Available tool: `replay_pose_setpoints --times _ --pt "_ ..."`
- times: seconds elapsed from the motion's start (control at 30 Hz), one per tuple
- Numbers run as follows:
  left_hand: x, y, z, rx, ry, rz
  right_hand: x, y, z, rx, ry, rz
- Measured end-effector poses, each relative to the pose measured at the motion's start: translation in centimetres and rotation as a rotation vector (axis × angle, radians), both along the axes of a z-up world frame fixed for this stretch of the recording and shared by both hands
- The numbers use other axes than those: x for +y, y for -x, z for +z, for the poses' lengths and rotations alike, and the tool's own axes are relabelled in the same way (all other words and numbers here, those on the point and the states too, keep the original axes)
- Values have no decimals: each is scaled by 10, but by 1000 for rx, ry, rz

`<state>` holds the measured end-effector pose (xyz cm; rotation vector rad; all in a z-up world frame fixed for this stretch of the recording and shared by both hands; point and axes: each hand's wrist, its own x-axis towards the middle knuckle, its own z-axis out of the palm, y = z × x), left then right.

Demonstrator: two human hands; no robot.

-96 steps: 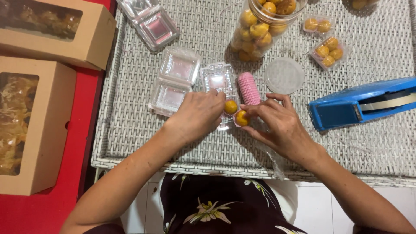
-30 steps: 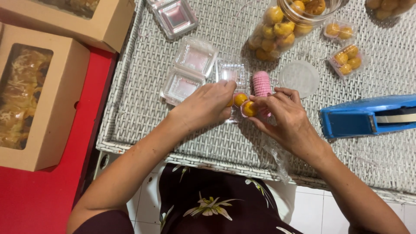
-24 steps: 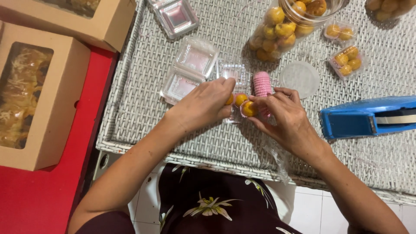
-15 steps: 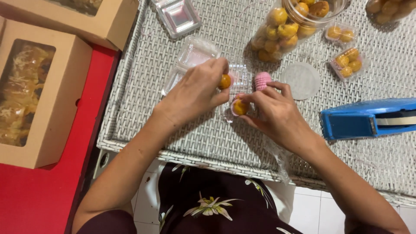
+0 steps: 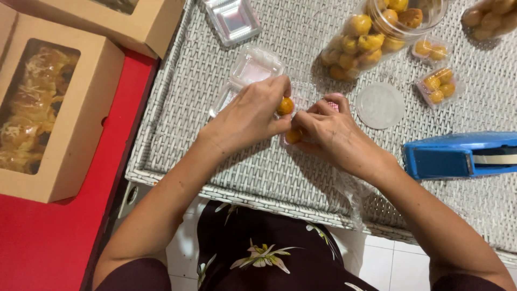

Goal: Packaging cookies by placing them into individual paper liners and then into plastic trays

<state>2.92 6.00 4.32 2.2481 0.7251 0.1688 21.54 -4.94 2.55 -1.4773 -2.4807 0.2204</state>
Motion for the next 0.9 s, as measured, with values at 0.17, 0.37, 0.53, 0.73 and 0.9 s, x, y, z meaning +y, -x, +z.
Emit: replay_pose_setpoints --times 0.17,0.37,0.53,0.73,0.9 --pt "-3 -4 -6 98 22 -17 0 -8 -11 -9 51 -7" --pt "-10 -3 -18 152 -24 -43 -4 -10 -10 60 258 -163" --pt "-19 19 -34 -26 -37 83 -4 -2 -6 134 -7 -144" --pt "-87 50 -67 -333 -487 330 10 12 -22 37 -260 -45" --pt "-99 41 -91 -53 -487 505 25 17 -17 -26 71 -82"
